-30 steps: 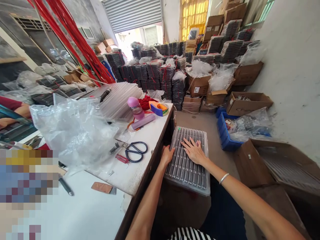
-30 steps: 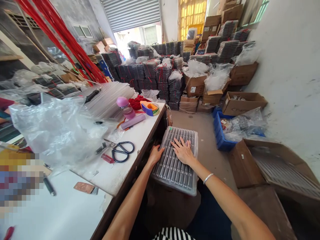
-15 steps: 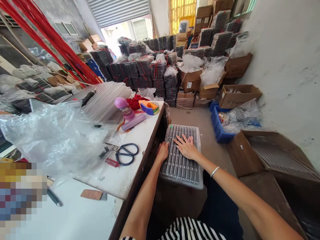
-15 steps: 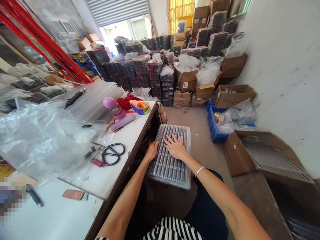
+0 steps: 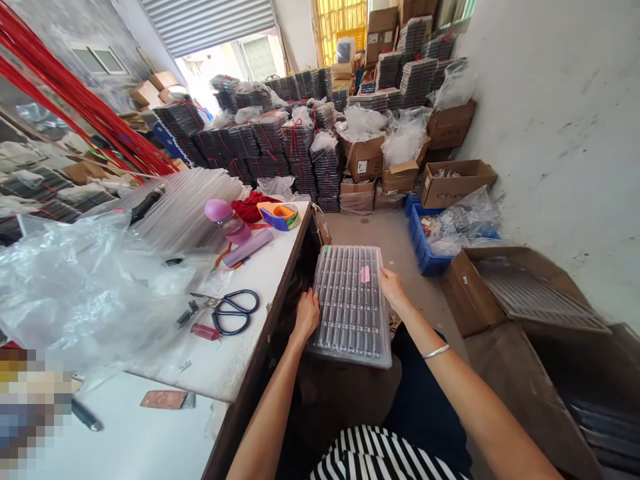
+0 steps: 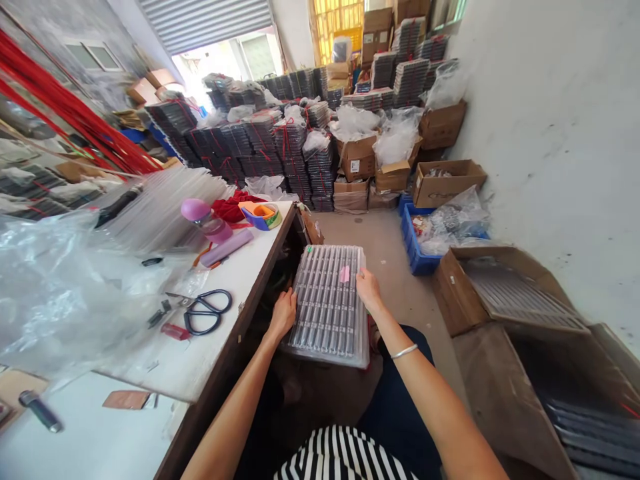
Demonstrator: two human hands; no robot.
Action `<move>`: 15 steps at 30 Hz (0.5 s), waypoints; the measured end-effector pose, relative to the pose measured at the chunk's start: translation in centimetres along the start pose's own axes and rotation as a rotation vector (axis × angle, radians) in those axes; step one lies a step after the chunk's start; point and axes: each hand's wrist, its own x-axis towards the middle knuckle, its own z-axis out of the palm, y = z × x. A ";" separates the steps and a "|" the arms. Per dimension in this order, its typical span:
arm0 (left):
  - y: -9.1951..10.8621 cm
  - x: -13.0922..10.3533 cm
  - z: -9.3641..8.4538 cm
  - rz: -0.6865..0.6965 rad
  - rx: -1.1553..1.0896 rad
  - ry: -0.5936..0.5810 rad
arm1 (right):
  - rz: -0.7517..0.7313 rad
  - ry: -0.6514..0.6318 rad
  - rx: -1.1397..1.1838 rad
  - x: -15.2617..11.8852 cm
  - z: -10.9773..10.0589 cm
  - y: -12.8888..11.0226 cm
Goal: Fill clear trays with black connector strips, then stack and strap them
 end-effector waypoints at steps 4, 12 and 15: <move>-0.2 0.0 0.1 0.008 -0.007 0.014 | 0.028 0.043 0.076 0.2 -0.5 0.7; -1.3 0.2 0.6 0.023 -0.074 0.055 | -0.044 -0.087 -0.061 2.0 -0.7 0.2; -1.5 0.2 0.7 0.027 -0.092 0.066 | -0.084 -0.053 -0.197 3.2 -0.5 -0.5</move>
